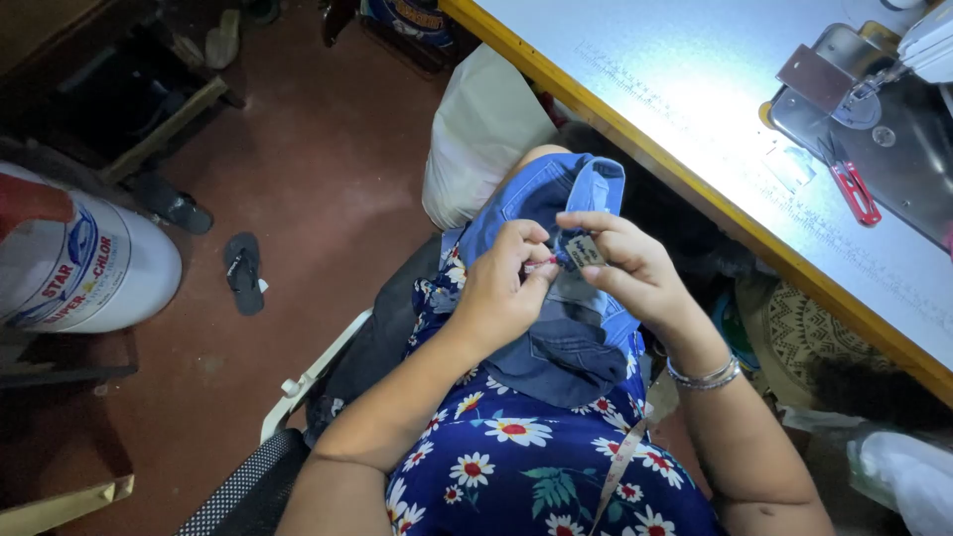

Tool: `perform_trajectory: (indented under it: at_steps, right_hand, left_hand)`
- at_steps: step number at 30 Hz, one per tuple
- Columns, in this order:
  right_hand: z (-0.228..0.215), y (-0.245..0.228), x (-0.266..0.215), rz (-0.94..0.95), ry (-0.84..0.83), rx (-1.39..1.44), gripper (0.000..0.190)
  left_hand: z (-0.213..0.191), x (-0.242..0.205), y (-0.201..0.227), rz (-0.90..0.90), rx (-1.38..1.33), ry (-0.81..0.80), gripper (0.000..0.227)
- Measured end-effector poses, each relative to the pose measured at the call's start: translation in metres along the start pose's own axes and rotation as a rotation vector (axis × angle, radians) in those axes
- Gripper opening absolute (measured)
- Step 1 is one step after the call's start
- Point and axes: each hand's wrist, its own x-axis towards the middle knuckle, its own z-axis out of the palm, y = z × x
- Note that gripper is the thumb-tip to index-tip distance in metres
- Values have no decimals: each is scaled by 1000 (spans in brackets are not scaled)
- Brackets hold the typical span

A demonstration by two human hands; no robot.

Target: Trimming loose threads with scissors and performing a manual quality inspection of denim jeans at a sewing workstation.

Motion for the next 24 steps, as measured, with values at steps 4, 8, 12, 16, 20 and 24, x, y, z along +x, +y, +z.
perform_trajectory:
  at_steps: [4, 8, 12, 16, 20, 24]
  right_hand:
    - [7, -12, 4, 71, 36, 221, 26]
    - [9, -12, 6, 86, 137, 315, 24]
    - [7, -5, -2, 25, 173, 192, 28]
    - [-1, 2, -5, -40, 155, -27, 29]
    - [2, -1, -4, -139, 140, -314, 26]
    - [-2, -2, -4, -64, 126, -208, 30]
  left_hand:
    - [7, -2, -6, -8, -10, -15, 24]
    - [15, -3, -22, -76, -23, 41, 28]
    - [20, -1, -18, -92, -101, 45, 7]
    - [16, 0, -9, -54, -94, 39, 10]
    - [15, 0, -12, 21, -89, 80, 12]
    - [12, -1, -16, -4, -159, 42, 13]
